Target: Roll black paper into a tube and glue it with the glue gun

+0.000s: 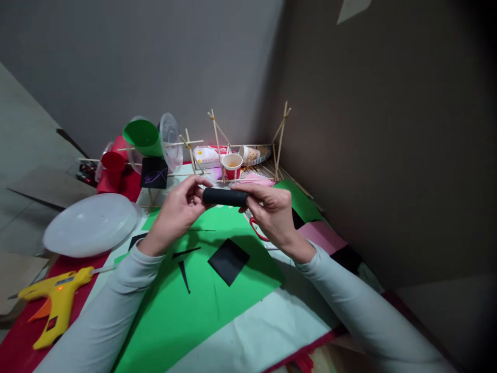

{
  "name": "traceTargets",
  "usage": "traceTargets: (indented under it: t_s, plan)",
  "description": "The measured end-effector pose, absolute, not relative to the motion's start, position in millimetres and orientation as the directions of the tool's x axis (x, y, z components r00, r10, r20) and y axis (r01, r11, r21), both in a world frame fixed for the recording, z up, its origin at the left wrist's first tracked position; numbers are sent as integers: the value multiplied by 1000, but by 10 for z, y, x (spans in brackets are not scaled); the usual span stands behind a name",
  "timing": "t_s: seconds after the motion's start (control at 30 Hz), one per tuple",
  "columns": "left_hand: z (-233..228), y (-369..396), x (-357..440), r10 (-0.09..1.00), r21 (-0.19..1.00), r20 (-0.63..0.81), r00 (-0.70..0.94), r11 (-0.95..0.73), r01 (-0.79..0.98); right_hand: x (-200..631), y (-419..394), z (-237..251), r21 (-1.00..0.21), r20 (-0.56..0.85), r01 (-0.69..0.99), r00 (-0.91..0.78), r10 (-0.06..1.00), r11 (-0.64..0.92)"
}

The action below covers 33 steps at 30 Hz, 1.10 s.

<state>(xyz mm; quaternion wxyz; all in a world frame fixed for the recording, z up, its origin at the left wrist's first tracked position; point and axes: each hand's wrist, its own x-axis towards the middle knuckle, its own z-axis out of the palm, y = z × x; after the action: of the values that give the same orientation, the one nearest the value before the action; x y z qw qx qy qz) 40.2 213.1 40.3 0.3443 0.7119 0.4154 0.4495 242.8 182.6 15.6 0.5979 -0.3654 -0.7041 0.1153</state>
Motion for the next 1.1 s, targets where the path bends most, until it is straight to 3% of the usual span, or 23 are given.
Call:
traceTargets:
  t_s: [0.1,0.27,0.4,0.53,0.67,0.93,1.1]
  plan:
    - [455,2126,371,954,962,250,164,-264,73,2464,1835,168,-491,835,473,15,550,732]
    - [534,2010,417,972,981,146,183,-118,-156,2487,1837,166,-356,908,528,1,418,771]
    - [574,1951,453,973,980,124,193,-90,-175,2478,1814,168,-305,930,522,-18,367,797]
    - [593,1909,463,948,990,74,309,-32,-137,2461,1777,168,-317,924,511,-24,382,799]
    - [586,1869,470,935,991,121,333,-94,-98,2438,1750,165,-386,904,504,38,427,773]
    - [578,1832,492,888,926,376,265,-372,-65,2381,1729,164,-523,842,434,126,525,734]
    - [556,1857,527,863,898,440,248,-422,-125,2409,1729,186,-529,841,411,135,524,743]
